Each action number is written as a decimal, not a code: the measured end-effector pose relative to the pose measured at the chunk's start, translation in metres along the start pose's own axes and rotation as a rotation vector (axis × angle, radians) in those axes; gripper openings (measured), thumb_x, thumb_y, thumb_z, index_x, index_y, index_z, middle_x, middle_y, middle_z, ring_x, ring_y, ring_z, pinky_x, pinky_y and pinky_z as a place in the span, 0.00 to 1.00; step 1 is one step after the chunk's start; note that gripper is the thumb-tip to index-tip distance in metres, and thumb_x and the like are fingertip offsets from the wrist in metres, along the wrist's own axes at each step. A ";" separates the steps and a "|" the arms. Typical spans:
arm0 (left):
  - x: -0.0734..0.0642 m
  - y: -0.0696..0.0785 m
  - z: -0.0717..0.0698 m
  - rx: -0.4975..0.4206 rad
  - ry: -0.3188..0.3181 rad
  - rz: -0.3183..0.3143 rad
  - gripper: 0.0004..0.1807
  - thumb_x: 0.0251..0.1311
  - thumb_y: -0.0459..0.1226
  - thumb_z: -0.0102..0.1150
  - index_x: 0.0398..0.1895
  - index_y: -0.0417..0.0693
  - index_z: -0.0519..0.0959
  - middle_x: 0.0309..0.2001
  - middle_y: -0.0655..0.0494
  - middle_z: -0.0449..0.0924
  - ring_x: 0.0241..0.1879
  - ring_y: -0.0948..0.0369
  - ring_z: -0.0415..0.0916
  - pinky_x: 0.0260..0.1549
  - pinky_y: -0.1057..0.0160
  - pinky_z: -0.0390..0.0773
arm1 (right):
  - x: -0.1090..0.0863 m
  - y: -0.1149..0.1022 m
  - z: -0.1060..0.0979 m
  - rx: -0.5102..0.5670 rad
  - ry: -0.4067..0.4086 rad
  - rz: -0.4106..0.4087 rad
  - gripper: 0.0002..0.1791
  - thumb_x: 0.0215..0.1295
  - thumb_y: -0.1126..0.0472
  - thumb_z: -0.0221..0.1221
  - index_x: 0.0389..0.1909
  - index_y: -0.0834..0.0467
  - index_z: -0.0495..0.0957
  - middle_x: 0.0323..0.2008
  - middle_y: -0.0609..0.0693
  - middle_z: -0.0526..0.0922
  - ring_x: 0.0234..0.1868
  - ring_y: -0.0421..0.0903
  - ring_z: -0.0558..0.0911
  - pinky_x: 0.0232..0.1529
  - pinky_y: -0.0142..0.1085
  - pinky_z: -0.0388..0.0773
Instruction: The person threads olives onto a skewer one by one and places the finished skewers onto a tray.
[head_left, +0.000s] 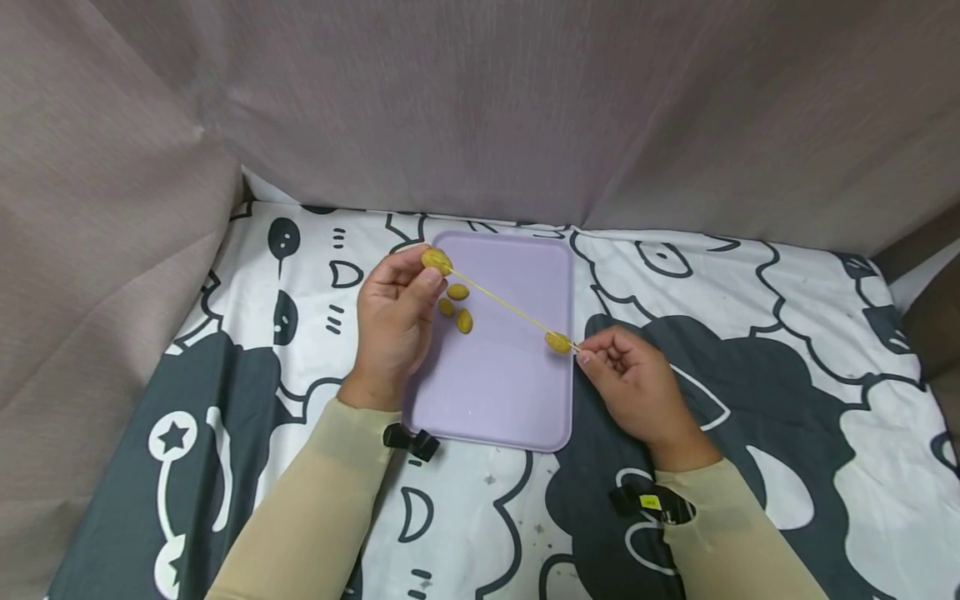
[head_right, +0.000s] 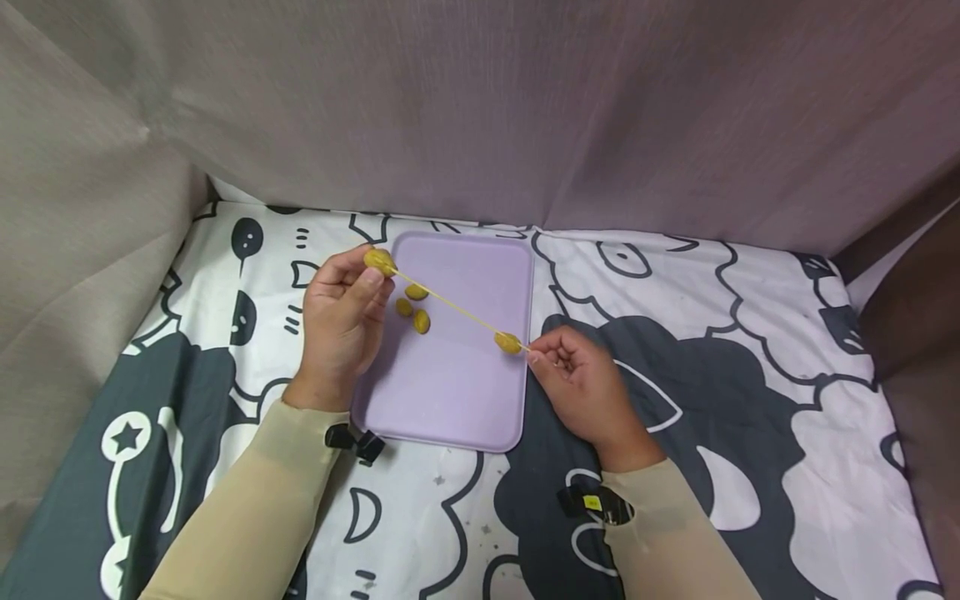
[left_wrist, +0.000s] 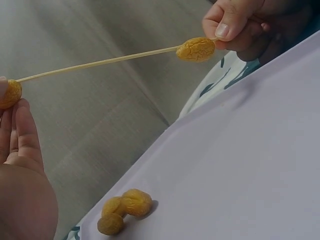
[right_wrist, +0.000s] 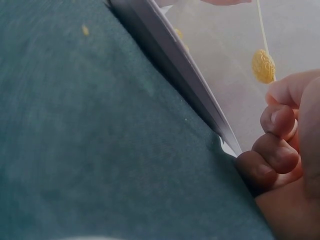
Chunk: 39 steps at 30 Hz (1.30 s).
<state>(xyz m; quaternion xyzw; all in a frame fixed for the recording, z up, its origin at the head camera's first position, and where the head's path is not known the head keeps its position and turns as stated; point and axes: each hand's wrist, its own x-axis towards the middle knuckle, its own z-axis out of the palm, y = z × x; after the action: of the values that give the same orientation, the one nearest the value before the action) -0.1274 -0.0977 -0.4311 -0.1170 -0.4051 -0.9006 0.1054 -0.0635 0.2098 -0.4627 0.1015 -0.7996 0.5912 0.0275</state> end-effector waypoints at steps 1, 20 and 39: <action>0.000 0.000 0.000 0.005 -0.002 0.001 0.13 0.69 0.31 0.78 0.53 0.46 0.90 0.46 0.52 0.92 0.45 0.61 0.88 0.48 0.69 0.91 | 0.000 0.000 0.000 -0.001 0.001 0.000 0.02 0.78 0.73 0.66 0.46 0.66 0.85 0.28 0.44 0.80 0.23 0.38 0.74 0.22 0.30 0.74; -0.005 -0.004 0.004 0.138 -0.020 -0.033 0.23 0.71 0.17 0.57 0.52 0.52 0.89 0.47 0.55 0.92 0.44 0.61 0.88 0.45 0.68 0.90 | 0.001 0.000 0.001 -0.005 0.000 -0.011 0.02 0.77 0.74 0.65 0.45 0.66 0.85 0.27 0.43 0.80 0.23 0.37 0.73 0.22 0.30 0.73; -0.012 -0.005 0.012 0.263 -0.033 -0.090 0.23 0.67 0.15 0.63 0.47 0.53 0.87 0.51 0.56 0.91 0.46 0.63 0.89 0.49 0.70 0.91 | 0.001 0.000 0.000 -0.004 -0.004 -0.023 0.02 0.77 0.74 0.65 0.45 0.66 0.85 0.27 0.43 0.80 0.22 0.37 0.72 0.21 0.31 0.72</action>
<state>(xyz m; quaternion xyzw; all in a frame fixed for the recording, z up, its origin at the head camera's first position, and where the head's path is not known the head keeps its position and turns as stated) -0.1160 -0.0841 -0.4304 -0.0988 -0.5262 -0.8415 0.0725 -0.0648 0.2092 -0.4627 0.1117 -0.7997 0.5889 0.0328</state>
